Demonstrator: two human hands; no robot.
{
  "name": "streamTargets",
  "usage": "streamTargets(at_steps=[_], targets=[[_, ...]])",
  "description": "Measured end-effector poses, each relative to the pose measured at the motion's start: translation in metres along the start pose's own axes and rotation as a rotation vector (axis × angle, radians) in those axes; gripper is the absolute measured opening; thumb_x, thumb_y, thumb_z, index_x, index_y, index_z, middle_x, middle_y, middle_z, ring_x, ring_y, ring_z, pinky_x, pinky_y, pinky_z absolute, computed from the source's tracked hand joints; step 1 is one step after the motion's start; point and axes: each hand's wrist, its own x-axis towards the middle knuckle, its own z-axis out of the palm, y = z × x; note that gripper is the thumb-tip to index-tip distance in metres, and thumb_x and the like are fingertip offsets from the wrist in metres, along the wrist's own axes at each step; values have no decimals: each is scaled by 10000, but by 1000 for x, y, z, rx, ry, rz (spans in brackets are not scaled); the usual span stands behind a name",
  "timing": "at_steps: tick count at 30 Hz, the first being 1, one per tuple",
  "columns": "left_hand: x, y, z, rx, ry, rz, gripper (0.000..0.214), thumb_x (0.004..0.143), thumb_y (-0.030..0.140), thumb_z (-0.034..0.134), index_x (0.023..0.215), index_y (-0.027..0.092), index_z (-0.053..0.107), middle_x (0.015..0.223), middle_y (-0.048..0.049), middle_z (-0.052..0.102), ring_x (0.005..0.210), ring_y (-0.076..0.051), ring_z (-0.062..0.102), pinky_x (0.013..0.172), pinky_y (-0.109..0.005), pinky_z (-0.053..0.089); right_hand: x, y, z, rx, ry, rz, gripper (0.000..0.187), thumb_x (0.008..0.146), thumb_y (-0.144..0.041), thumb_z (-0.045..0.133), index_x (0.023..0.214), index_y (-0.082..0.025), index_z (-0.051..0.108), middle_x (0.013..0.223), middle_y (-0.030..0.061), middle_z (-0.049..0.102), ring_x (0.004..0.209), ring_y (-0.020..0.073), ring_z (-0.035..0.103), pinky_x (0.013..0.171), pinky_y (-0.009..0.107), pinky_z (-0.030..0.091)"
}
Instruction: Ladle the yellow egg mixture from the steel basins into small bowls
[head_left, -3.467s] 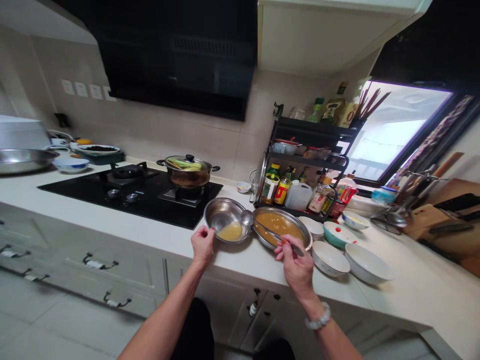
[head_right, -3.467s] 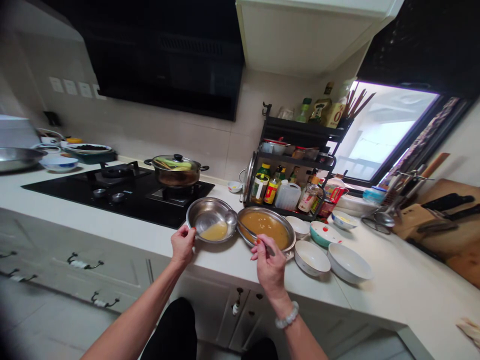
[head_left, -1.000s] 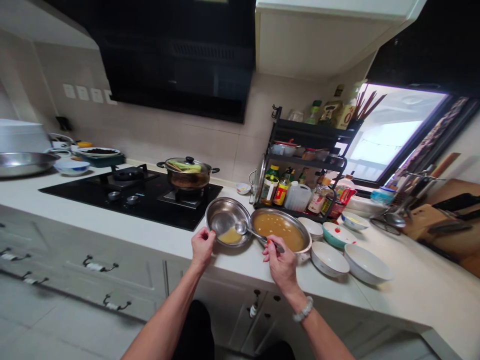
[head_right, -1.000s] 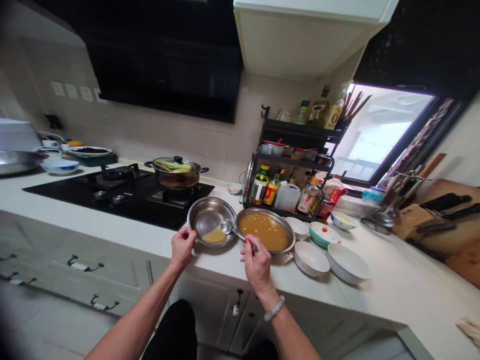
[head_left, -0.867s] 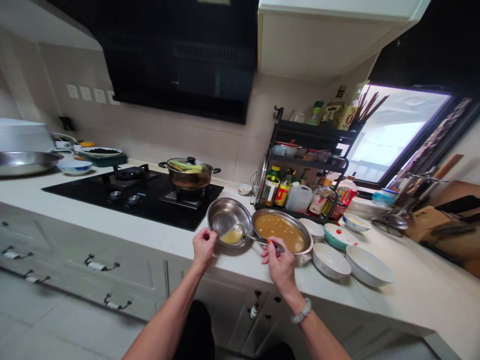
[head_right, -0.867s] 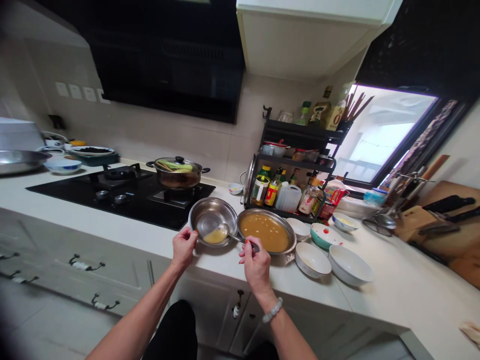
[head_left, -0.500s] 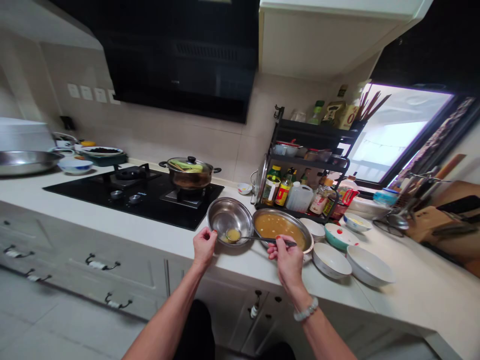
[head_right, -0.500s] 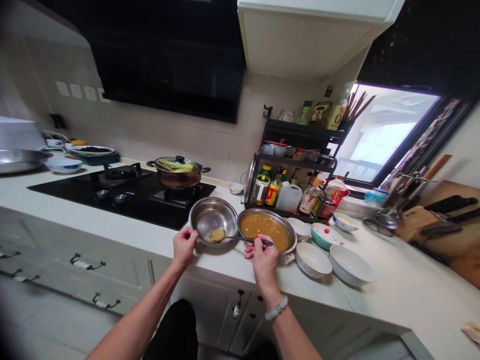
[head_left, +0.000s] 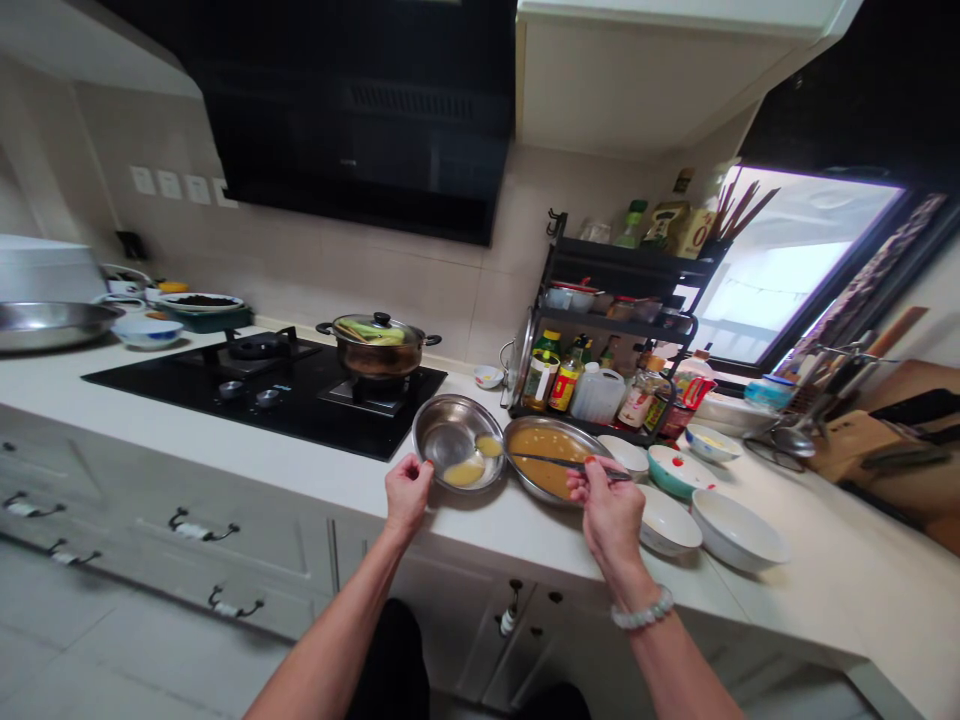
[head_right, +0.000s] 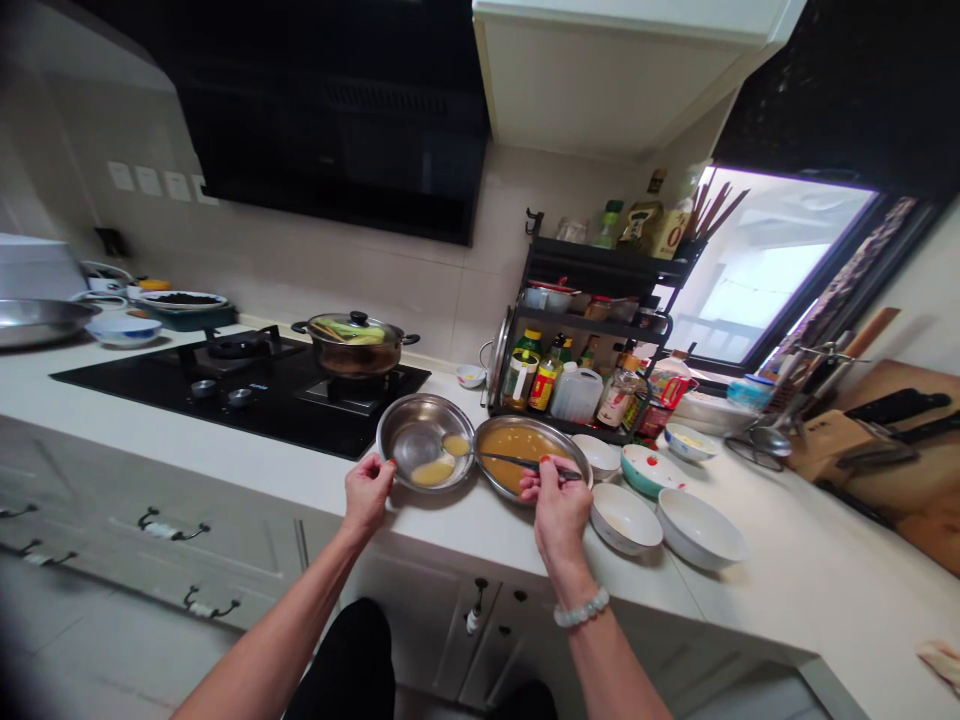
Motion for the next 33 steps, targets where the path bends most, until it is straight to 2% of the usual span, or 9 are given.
streamTargets(at_steps=[6,9,14,19,22,24,29,33], targets=[[0,-1,0,-6,-6,-9,291,697,251,572,494,206,369,434,84,367,447,-80,332,480,-208,289,18,-11,-22,-53,74,-54,380,648,-456,713,807,-158,539,509,3,608,401,143,562,329,215,410],[0,-3,0,2,-5,0,289,697,247,574,493,205,374,436,81,373,453,-81,334,482,-208,291,23,-14,-35,-133,80,-127,383,665,-471,704,820,-157,548,522,7,615,388,137,548,340,224,427],[0,-4,-1,6,-12,3,291,697,259,576,489,204,381,431,80,376,447,-82,341,481,-207,290,17,-13,-54,-393,-10,-327,344,780,-475,605,908,-157,585,591,12,623,441,143,582,429,260,496],[0,-2,0,0,2,-1,287,682,255,578,479,206,380,427,80,376,444,-82,337,477,-208,294,9,-12,-65,-575,-146,-584,216,844,-366,545,945,-200,639,783,38,642,566,148,611,528,296,539],[0,-3,0,-12,18,1,285,680,254,579,485,207,376,433,81,375,448,-81,330,478,-206,293,3,-13,-62,-581,-221,-679,155,845,-295,546,931,-229,656,824,35,637,606,151,613,536,301,543],[-1,-4,0,-19,21,6,283,684,253,576,489,208,375,438,80,373,452,-82,330,480,-207,292,-3,-12,-55,-508,-235,-685,151,847,-255,547,956,-235,651,802,22,629,583,139,606,530,294,539],[-1,-6,-1,-21,10,18,278,693,237,571,500,209,373,448,79,364,459,-83,327,482,-211,289,-26,2,-26,-301,-278,-495,158,851,-273,556,978,-220,632,810,18,633,548,125,606,482,280,539],[-1,-1,-1,-20,13,30,281,690,232,569,497,208,365,459,76,351,472,-84,315,485,-210,287,-35,20,-8,-331,-365,-433,163,849,-297,555,962,-214,638,786,17,628,537,116,602,440,255,534]])
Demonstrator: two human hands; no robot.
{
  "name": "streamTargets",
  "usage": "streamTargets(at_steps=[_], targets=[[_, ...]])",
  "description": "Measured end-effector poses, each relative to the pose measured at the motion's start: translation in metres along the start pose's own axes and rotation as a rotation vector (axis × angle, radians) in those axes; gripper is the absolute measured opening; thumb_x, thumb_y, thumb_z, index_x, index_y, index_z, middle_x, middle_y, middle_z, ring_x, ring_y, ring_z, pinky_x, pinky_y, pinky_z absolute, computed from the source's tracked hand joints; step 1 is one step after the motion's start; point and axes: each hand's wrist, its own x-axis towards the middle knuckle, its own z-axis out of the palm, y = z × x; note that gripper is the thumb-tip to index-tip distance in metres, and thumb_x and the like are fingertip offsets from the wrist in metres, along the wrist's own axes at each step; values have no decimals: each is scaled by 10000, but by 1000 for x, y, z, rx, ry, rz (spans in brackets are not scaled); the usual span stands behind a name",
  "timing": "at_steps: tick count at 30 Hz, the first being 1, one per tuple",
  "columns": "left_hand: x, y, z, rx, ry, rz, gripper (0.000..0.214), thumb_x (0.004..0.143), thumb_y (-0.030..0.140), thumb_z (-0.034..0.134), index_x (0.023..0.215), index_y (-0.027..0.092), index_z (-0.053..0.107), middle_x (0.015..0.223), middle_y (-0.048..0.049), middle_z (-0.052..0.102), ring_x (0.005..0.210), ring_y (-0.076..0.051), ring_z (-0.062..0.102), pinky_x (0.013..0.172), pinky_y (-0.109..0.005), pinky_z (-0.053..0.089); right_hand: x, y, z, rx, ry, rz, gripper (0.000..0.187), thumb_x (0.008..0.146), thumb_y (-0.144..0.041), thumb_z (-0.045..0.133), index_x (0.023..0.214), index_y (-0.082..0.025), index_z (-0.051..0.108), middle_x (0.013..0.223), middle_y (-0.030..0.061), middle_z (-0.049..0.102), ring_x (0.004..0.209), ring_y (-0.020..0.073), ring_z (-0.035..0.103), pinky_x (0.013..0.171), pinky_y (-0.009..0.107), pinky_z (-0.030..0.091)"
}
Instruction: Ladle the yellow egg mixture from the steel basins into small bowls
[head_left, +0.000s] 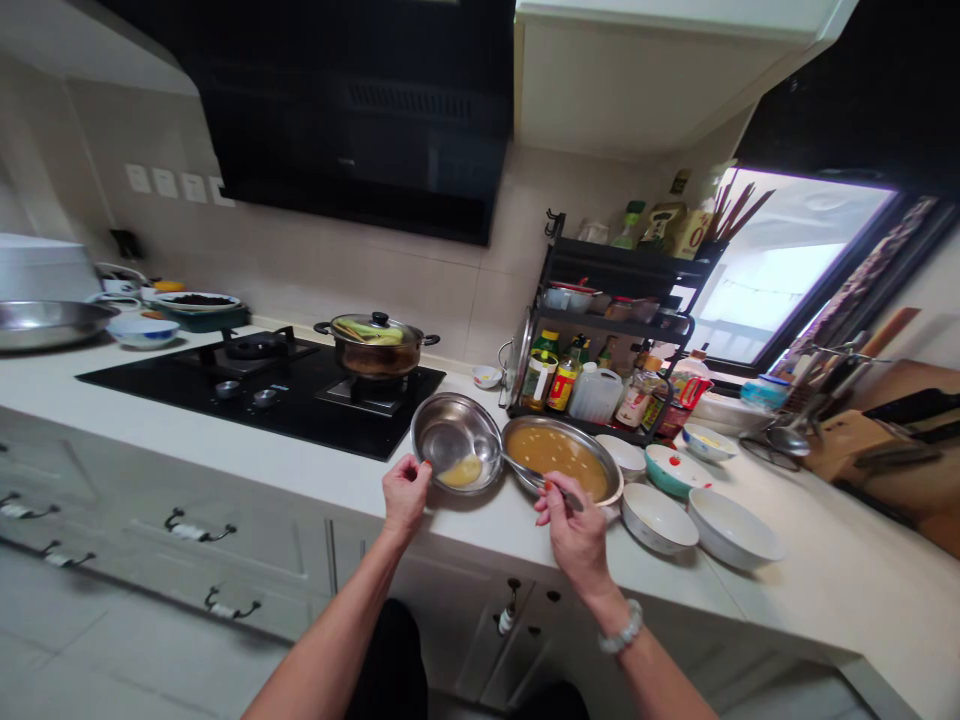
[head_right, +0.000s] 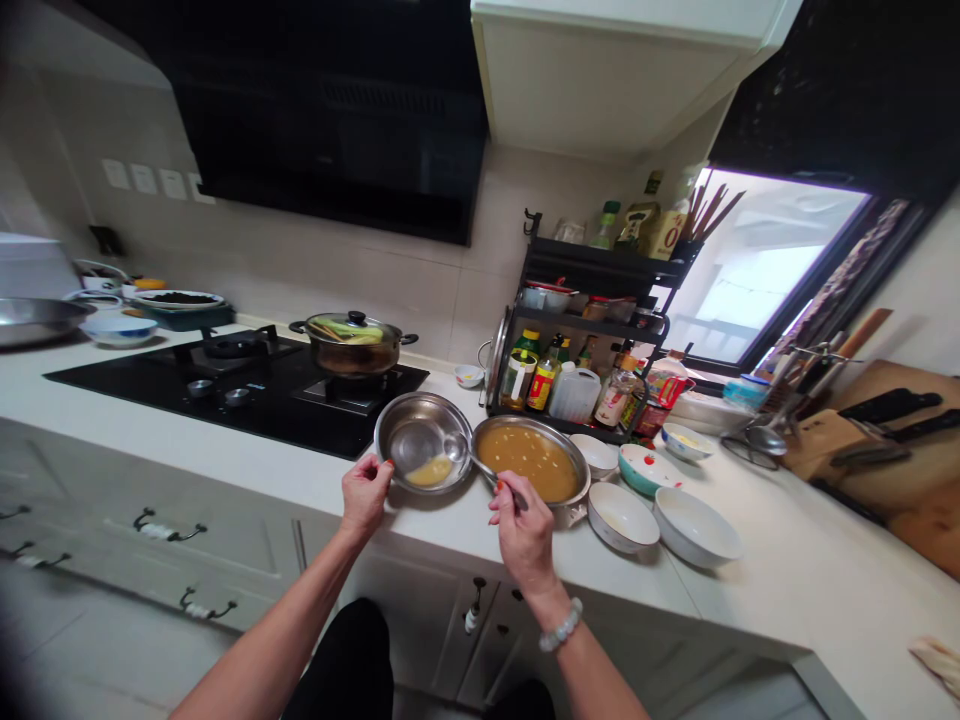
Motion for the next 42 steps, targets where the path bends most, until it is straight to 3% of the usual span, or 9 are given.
streamTargets(at_steps=[8,15,19,34,42], targets=[[-1,6,0,19,-22,15,277,684,237,562,491,203,366,468,77,343,478,-79,304,487,-206,281,-4,10,17,-47,-113,-35,195,862,-336,520,930,-197,640,738,23,616,531,115,600,427,231,531],[0,2,0,3,-11,2,272,690,234,560,501,204,367,466,80,350,476,-78,310,487,-203,289,7,13,18,143,102,391,327,786,-472,585,876,-160,543,508,-14,598,381,129,565,360,224,477],[1,0,0,5,-7,-1,271,698,234,558,506,204,369,463,82,351,475,-78,312,486,-202,289,12,15,17,284,191,514,373,695,-466,671,855,-165,523,527,4,629,398,143,579,331,212,445],[0,5,0,33,7,-11,276,681,242,564,491,204,368,440,82,360,459,-76,320,471,-201,290,25,-1,4,364,282,510,399,638,-423,729,858,-148,543,530,8,635,405,125,570,331,188,431],[0,1,0,16,0,-4,279,686,241,566,495,206,366,446,82,355,459,-78,322,474,-205,289,35,-8,-15,377,347,479,416,605,-419,756,839,-151,540,526,-14,616,404,121,567,332,180,413]])
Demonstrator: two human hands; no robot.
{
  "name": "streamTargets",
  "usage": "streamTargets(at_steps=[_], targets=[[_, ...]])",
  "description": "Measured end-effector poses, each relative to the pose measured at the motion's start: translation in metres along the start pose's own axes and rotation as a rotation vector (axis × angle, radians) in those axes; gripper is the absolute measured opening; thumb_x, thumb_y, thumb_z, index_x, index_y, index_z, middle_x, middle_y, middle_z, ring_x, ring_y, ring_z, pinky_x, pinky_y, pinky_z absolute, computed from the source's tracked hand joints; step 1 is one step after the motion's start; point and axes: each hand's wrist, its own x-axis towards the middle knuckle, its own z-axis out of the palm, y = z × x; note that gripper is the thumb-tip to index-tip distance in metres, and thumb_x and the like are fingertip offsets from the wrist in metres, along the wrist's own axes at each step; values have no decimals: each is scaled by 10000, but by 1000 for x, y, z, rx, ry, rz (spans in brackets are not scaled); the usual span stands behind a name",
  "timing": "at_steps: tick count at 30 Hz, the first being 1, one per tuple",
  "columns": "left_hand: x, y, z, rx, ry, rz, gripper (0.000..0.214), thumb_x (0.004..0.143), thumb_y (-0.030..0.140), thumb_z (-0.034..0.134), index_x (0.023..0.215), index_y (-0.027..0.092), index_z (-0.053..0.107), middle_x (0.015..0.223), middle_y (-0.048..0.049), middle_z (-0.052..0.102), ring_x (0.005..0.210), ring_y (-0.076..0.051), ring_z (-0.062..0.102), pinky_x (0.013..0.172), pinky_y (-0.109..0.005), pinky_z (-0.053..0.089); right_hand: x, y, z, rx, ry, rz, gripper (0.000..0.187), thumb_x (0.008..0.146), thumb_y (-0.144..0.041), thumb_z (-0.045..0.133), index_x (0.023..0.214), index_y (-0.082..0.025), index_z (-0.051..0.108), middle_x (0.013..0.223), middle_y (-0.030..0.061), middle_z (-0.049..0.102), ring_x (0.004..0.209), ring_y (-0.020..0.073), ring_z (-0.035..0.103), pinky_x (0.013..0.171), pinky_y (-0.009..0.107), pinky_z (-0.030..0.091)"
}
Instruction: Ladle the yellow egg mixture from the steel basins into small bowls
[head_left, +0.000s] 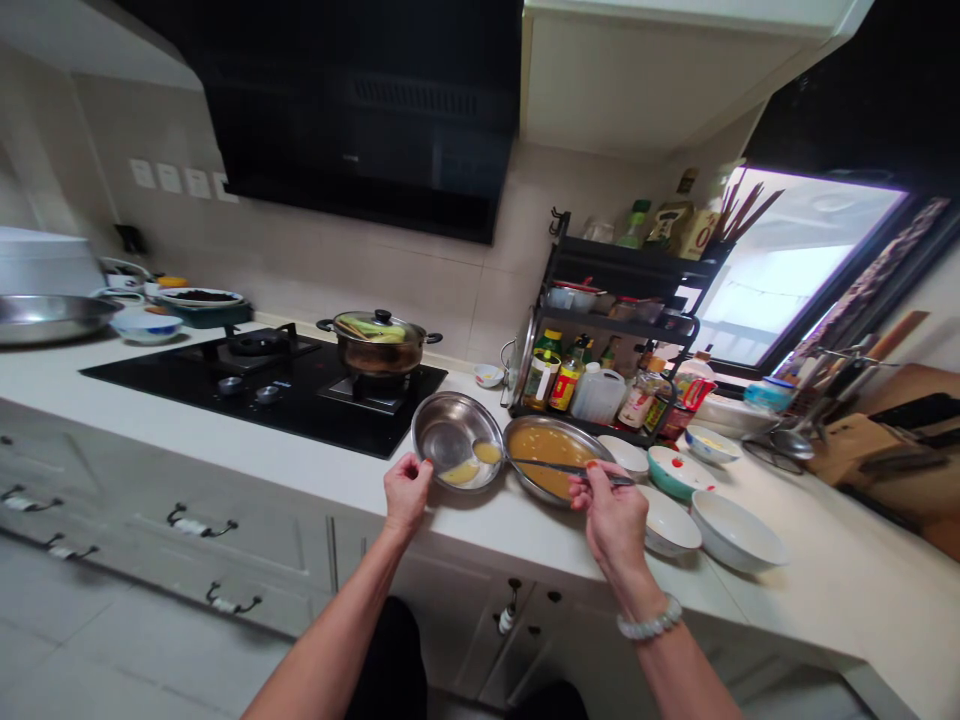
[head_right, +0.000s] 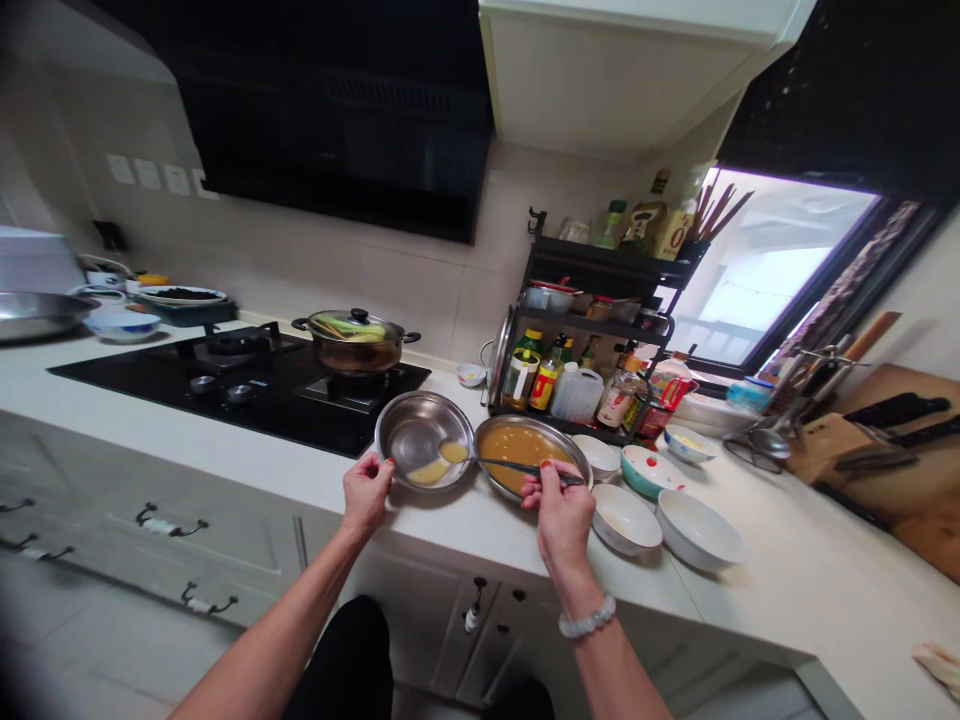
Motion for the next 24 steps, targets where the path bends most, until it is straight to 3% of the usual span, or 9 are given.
streamTargets(at_steps=[6,12,20,24], targets=[[0,1,0,15,9,1,281,682,245,566,488,207,365,446,81,352,461,-79,320,475,-204,290,18,-13,-19,-8,68,-69,386,592,-398,765,804,-146,564,514,-2,615,396,113,546,329,174,390],[0,2,0,17,6,-9,282,683,258,567,489,207,368,440,83,352,448,-79,334,473,-204,293,27,-13,-42,-222,78,-228,394,667,-484,710,847,-159,580,538,-8,614,385,125,540,362,226,441],[0,2,0,20,2,5,291,693,246,571,490,203,368,442,83,358,456,-78,330,475,-202,294,8,-13,-57,-583,-161,-584,198,793,-372,593,890,-219,672,760,37,649,549,153,591,524,305,522],[-1,3,0,9,-8,5,280,688,237,568,495,205,369,447,82,349,461,-79,323,476,-204,288,-2,-12,-48,-570,-242,-669,139,799,-296,588,885,-242,683,772,34,649,563,151,588,530,308,528]])
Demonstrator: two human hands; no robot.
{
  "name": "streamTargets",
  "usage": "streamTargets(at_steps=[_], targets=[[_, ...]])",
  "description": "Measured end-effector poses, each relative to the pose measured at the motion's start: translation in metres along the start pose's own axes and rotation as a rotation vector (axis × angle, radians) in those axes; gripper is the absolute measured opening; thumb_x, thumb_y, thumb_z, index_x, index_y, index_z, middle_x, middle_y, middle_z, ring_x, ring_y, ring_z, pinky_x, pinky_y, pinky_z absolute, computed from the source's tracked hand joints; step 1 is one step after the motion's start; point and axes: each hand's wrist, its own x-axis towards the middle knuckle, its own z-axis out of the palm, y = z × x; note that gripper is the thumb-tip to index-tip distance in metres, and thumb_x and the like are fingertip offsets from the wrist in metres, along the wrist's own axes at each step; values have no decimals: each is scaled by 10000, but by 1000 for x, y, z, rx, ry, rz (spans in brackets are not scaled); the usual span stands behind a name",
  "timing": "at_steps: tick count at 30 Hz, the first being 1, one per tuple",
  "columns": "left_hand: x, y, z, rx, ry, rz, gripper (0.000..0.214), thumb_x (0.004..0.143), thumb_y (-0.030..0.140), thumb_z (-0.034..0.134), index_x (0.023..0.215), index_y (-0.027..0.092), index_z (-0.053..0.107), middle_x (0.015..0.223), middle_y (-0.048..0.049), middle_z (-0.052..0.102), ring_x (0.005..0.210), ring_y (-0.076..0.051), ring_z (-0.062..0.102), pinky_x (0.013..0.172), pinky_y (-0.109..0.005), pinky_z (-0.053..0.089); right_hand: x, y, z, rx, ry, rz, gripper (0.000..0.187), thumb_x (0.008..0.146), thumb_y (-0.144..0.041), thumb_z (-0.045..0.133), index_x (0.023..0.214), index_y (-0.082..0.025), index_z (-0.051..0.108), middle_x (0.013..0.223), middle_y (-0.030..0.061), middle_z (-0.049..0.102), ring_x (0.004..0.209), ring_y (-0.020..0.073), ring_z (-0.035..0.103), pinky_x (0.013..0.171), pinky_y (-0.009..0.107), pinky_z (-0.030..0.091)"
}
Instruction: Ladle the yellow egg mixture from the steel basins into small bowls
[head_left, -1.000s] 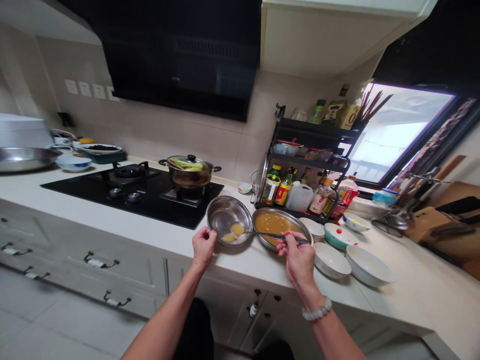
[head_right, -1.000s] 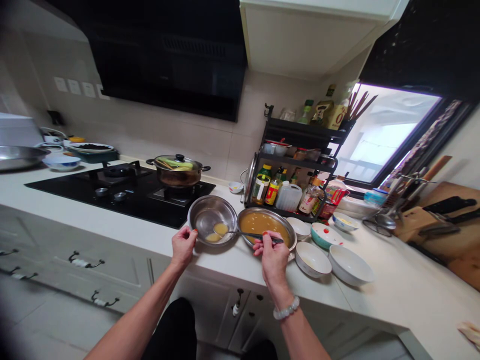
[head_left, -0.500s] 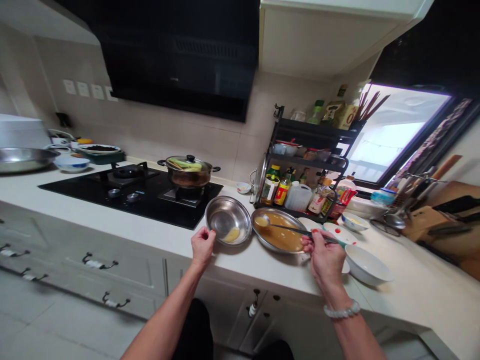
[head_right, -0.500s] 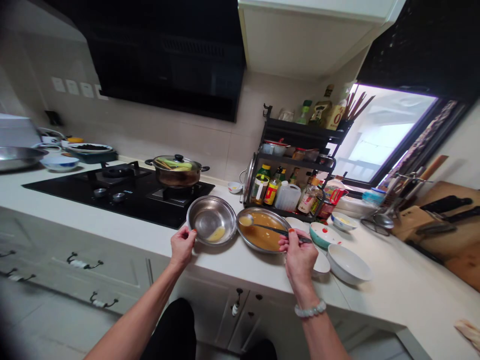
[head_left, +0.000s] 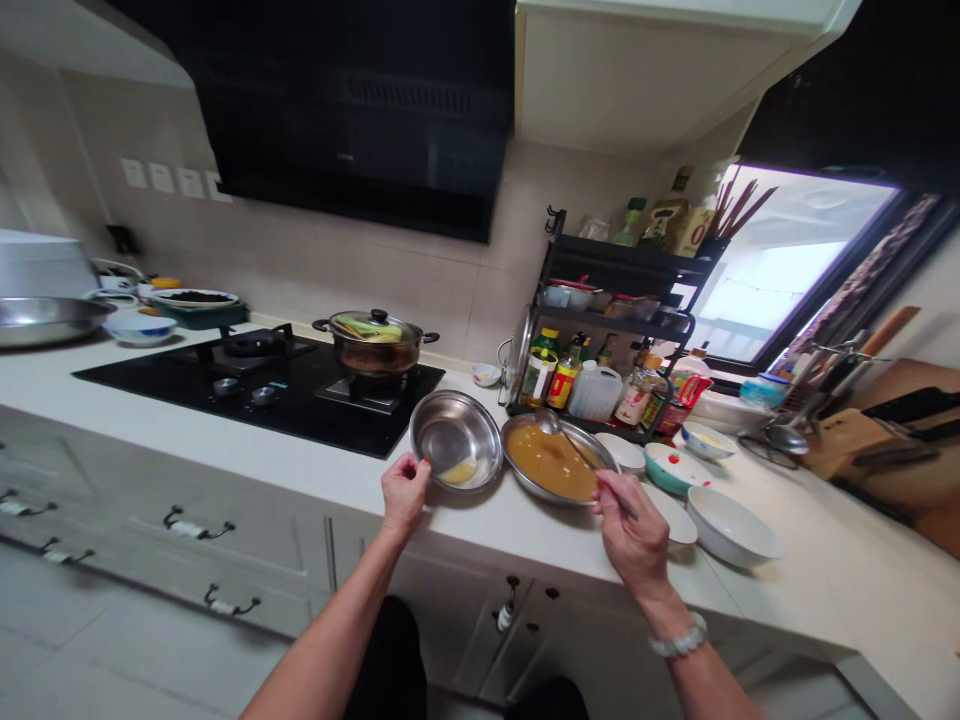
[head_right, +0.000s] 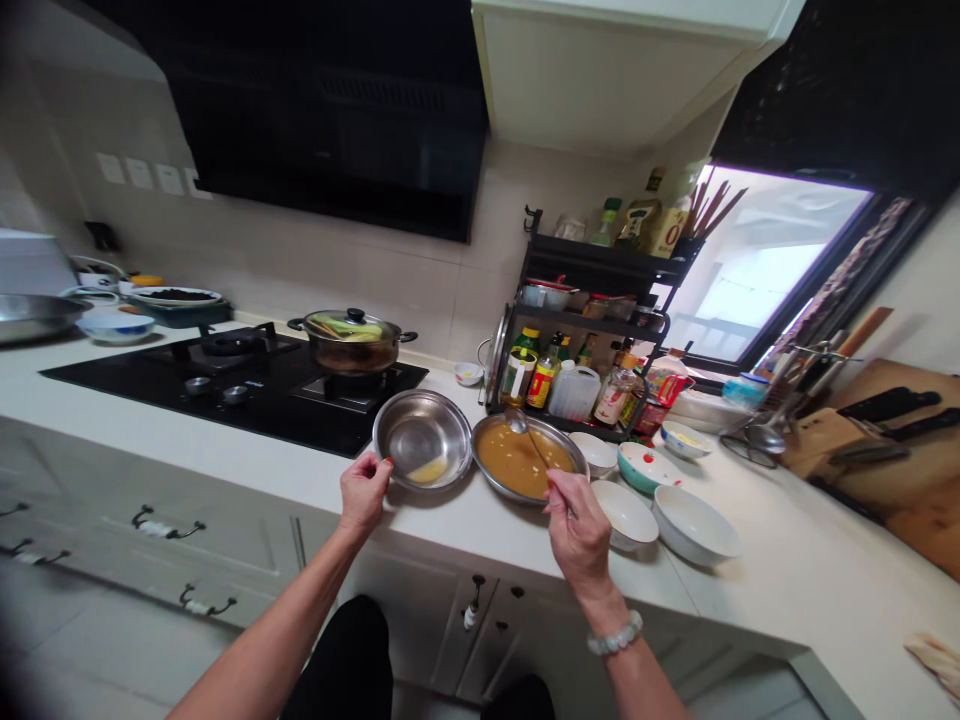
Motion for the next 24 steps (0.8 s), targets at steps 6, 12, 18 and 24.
streamTargets(at_steps=[6,12,18,24], targets=[[-1,3,0,0,-14,25,284,692,238,565,501,205,358,470,80,329,481,-79,303,490,-208,280,-16,-13,38,216,-51,115,177,812,-290,594,965,-231,660,813,32,637,554,136,599,472,280,531],[-2,6,0,19,-30,49,288,694,240,556,497,208,348,482,74,329,488,-83,306,500,-211,289,-23,-12,71,179,-207,64,182,847,-296,543,963,-240,672,745,25,610,567,137,587,491,263,530],[-5,11,1,50,-45,69,275,684,242,551,494,212,354,473,70,335,483,-88,309,491,-213,293,-25,-14,79,151,-276,9,159,845,-316,543,877,-239,678,737,37,630,587,147,599,611,294,539],[-5,7,1,66,-47,91,274,681,236,550,498,214,349,480,70,327,480,-89,307,486,-211,293,-21,-27,79,291,-140,419,295,780,-474,600,844,-187,605,530,-22,590,390,117,556,371,214,464]])
